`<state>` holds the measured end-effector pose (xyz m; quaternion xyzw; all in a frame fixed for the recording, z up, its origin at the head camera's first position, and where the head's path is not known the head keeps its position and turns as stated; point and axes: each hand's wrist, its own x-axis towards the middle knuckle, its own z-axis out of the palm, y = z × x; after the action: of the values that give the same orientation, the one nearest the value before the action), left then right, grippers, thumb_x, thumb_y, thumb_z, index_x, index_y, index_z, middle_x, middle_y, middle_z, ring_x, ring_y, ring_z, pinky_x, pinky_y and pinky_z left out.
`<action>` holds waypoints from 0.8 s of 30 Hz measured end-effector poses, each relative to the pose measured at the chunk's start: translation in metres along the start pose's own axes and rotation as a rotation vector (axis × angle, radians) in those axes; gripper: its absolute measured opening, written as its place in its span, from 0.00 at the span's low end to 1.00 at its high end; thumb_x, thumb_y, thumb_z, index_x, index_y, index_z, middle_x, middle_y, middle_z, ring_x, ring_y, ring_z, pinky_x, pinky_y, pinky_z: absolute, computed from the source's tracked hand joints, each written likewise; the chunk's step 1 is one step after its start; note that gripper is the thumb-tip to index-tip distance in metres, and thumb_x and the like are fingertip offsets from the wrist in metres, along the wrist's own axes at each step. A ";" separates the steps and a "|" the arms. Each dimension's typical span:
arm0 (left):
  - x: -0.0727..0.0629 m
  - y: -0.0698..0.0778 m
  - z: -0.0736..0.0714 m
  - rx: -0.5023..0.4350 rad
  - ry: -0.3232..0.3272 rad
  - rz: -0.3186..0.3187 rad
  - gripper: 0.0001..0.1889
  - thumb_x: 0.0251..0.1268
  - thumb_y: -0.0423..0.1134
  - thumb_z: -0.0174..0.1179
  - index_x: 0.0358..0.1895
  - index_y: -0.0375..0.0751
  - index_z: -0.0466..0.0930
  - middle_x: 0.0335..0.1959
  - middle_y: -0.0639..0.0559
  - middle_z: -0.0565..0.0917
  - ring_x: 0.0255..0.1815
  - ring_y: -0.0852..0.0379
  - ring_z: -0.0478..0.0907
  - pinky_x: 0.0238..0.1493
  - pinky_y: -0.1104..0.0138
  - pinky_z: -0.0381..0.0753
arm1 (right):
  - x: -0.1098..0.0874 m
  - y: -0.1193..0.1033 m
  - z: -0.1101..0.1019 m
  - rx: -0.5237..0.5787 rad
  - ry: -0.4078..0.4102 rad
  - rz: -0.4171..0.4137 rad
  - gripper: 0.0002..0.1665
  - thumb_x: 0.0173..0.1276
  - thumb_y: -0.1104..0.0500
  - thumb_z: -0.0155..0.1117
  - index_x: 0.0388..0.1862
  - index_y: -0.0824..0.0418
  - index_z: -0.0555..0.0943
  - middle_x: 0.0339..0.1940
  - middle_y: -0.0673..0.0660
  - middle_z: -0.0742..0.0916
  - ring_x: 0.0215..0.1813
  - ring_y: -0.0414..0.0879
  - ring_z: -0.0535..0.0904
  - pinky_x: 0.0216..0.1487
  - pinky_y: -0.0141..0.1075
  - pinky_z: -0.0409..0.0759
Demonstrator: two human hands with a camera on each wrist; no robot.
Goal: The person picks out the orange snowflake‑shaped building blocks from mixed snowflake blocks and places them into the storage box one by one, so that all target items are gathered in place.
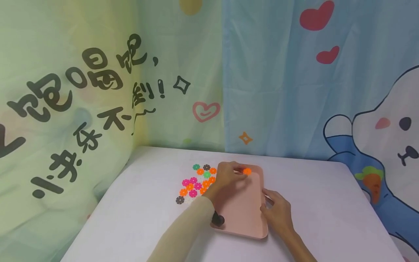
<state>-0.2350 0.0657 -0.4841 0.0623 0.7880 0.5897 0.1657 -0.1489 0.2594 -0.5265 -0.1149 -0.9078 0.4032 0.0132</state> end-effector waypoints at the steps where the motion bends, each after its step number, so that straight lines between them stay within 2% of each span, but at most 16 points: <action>1: -0.003 0.000 0.000 -0.007 -0.017 -0.015 0.31 0.44 0.55 0.73 0.55 0.78 0.72 0.57 0.72 0.63 0.61 0.60 0.59 0.22 0.46 0.76 | 0.000 0.001 0.000 0.012 0.009 -0.015 0.34 0.67 0.59 0.62 0.72 0.58 0.66 0.69 0.64 0.71 0.70 0.64 0.63 0.63 0.60 0.67; 2: -0.007 0.001 -0.001 -0.021 -0.037 -0.050 0.35 0.40 0.55 0.75 0.57 0.80 0.69 0.58 0.73 0.62 0.61 0.60 0.59 0.19 0.44 0.74 | 0.000 0.002 0.000 0.027 0.017 -0.037 0.34 0.67 0.60 0.63 0.72 0.58 0.66 0.69 0.64 0.72 0.70 0.64 0.64 0.63 0.59 0.68; 4: -0.008 0.002 0.001 -0.053 -0.069 -0.129 0.37 0.38 0.56 0.75 0.57 0.83 0.67 0.57 0.76 0.64 0.60 0.61 0.61 0.16 0.41 0.71 | 0.000 0.004 -0.001 0.044 0.033 -0.084 0.35 0.67 0.60 0.63 0.72 0.59 0.65 0.68 0.63 0.72 0.69 0.62 0.66 0.62 0.57 0.70; 6: -0.003 0.000 0.006 -0.048 -0.074 -0.106 0.32 0.46 0.54 0.72 0.57 0.79 0.68 0.55 0.74 0.70 0.57 0.61 0.65 0.24 0.41 0.74 | 0.000 0.006 -0.001 0.060 0.046 -0.115 0.36 0.67 0.60 0.64 0.72 0.59 0.64 0.68 0.62 0.73 0.68 0.61 0.68 0.61 0.55 0.72; 9: 0.017 -0.010 0.018 -0.025 -0.063 -0.030 0.21 0.58 0.51 0.65 0.55 0.72 0.72 0.50 0.70 0.75 0.53 0.62 0.69 0.39 0.45 0.76 | 0.001 0.008 -0.002 0.058 0.059 -0.142 0.37 0.66 0.59 0.66 0.72 0.61 0.64 0.67 0.62 0.74 0.67 0.60 0.70 0.60 0.52 0.74; 11: 0.031 -0.020 0.024 0.013 -0.062 0.080 0.20 0.61 0.43 0.63 0.55 0.66 0.73 0.49 0.67 0.76 0.51 0.63 0.72 0.47 0.55 0.76 | 0.002 0.009 -0.002 0.056 0.069 -0.156 0.36 0.66 0.60 0.66 0.71 0.61 0.65 0.66 0.62 0.75 0.66 0.60 0.71 0.60 0.52 0.74; 12: 0.037 -0.024 0.026 0.021 -0.068 0.104 0.20 0.61 0.41 0.63 0.55 0.66 0.73 0.49 0.67 0.76 0.50 0.64 0.72 0.48 0.57 0.77 | 0.003 0.010 -0.002 0.047 0.076 -0.163 0.36 0.65 0.60 0.66 0.71 0.61 0.66 0.66 0.62 0.75 0.66 0.60 0.72 0.60 0.51 0.74; 14: 0.053 -0.034 0.030 0.053 -0.065 0.204 0.20 0.61 0.36 0.62 0.55 0.61 0.76 0.48 0.65 0.78 0.48 0.64 0.75 0.48 0.61 0.77 | 0.005 0.012 -0.001 0.031 0.087 -0.177 0.35 0.65 0.60 0.66 0.70 0.62 0.67 0.65 0.63 0.76 0.66 0.60 0.72 0.60 0.53 0.73; 16: 0.059 -0.039 0.031 0.073 -0.059 0.281 0.19 0.62 0.34 0.63 0.54 0.58 0.77 0.47 0.64 0.79 0.48 0.65 0.75 0.49 0.65 0.78 | 0.006 0.015 0.001 0.010 0.102 -0.191 0.35 0.65 0.61 0.67 0.70 0.62 0.68 0.64 0.62 0.77 0.65 0.60 0.72 0.61 0.53 0.73; 19: 0.060 -0.042 0.032 0.091 -0.051 0.287 0.18 0.63 0.35 0.63 0.55 0.55 0.76 0.48 0.62 0.79 0.49 0.63 0.75 0.53 0.62 0.77 | 0.007 0.018 0.003 0.000 0.110 -0.201 0.34 0.65 0.60 0.67 0.69 0.61 0.69 0.64 0.61 0.77 0.66 0.60 0.71 0.61 0.54 0.73; 22: 0.051 -0.037 0.031 0.065 -0.065 0.180 0.19 0.65 0.39 0.62 0.56 0.61 0.72 0.50 0.66 0.77 0.50 0.64 0.73 0.54 0.58 0.75 | 0.004 0.016 0.002 0.030 0.108 -0.201 0.33 0.66 0.59 0.67 0.69 0.61 0.69 0.64 0.61 0.77 0.65 0.60 0.72 0.60 0.53 0.74; 23: 0.050 -0.036 0.031 0.069 -0.067 0.175 0.18 0.66 0.39 0.62 0.56 0.60 0.72 0.50 0.65 0.77 0.50 0.63 0.73 0.55 0.58 0.75 | 0.003 0.015 0.001 0.044 0.102 -0.197 0.33 0.66 0.59 0.66 0.69 0.61 0.69 0.64 0.61 0.77 0.65 0.60 0.72 0.59 0.53 0.74; 24: 0.052 -0.036 0.033 0.086 -0.066 0.197 0.18 0.66 0.38 0.62 0.56 0.59 0.73 0.49 0.65 0.78 0.50 0.63 0.74 0.55 0.59 0.75 | 0.002 0.013 0.000 0.055 0.095 -0.193 0.33 0.67 0.58 0.66 0.70 0.61 0.69 0.65 0.61 0.76 0.65 0.60 0.72 0.59 0.54 0.74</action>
<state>-0.2693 0.0998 -0.5360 0.1660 0.7968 0.5663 0.1300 -0.1484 0.2682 -0.5366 -0.0458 -0.9015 0.4190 0.0983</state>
